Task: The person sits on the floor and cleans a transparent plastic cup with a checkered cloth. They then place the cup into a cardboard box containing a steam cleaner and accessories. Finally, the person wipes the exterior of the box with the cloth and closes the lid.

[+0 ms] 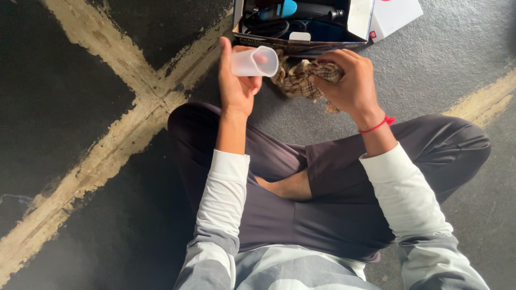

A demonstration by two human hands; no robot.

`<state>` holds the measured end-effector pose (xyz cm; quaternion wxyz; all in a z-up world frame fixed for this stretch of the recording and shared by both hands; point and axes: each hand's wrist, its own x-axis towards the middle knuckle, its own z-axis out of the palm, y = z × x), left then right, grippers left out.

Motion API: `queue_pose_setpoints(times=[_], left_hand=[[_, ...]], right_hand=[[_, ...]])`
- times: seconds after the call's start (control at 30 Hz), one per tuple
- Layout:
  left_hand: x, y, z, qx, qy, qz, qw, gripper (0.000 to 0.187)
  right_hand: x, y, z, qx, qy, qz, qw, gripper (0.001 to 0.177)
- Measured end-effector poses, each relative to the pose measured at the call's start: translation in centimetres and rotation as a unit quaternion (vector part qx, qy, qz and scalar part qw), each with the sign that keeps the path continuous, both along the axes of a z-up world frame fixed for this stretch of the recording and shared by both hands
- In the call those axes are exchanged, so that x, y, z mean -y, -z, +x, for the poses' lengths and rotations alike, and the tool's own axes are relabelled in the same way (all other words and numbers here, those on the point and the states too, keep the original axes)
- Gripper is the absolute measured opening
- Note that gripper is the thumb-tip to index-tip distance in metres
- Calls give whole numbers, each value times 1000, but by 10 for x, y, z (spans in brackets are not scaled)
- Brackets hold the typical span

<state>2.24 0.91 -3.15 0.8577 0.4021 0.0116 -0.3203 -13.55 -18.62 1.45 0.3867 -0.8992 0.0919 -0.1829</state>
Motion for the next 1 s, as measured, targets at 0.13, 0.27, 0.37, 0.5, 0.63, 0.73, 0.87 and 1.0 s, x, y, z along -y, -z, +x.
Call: queue_pose_setpoints(times=[0.13, 0.27, 0.37, 0.5, 0.63, 0.73, 0.87, 1.0], left_hand=[[5, -2, -7, -48, 72, -91, 992, 49], [8, -9, -14, -21, 124, -131, 983, 51], [10, -11, -16, -14, 136, -137, 981, 53], [13, -4, -17, -45, 120, -128, 984, 54], [20, 8, -16, -11, 87, -42, 995, 47], [21, 11, -18, 2, 78, -42, 996, 44], [25, 11, -24, 24, 87, -46, 995, 39], [27, 10, -28, 81, 89, -11, 993, 38]], right_hand=[[-12, -2, 5, 10, 1, -82, 997, 39], [-16, 2, 6, -2, -7, -112, 994, 41], [-20, 7, 7, 37, 25, -112, 993, 39], [-23, 8, 13, 54, 24, -117, 991, 41], [-30, -1, 15, 74, 23, -115, 990, 44], [-29, -11, 14, 114, 37, -103, 987, 45], [-33, -16, 11, 145, 35, -44, 988, 40], [-32, -13, 13, 169, 40, -28, 984, 30]])
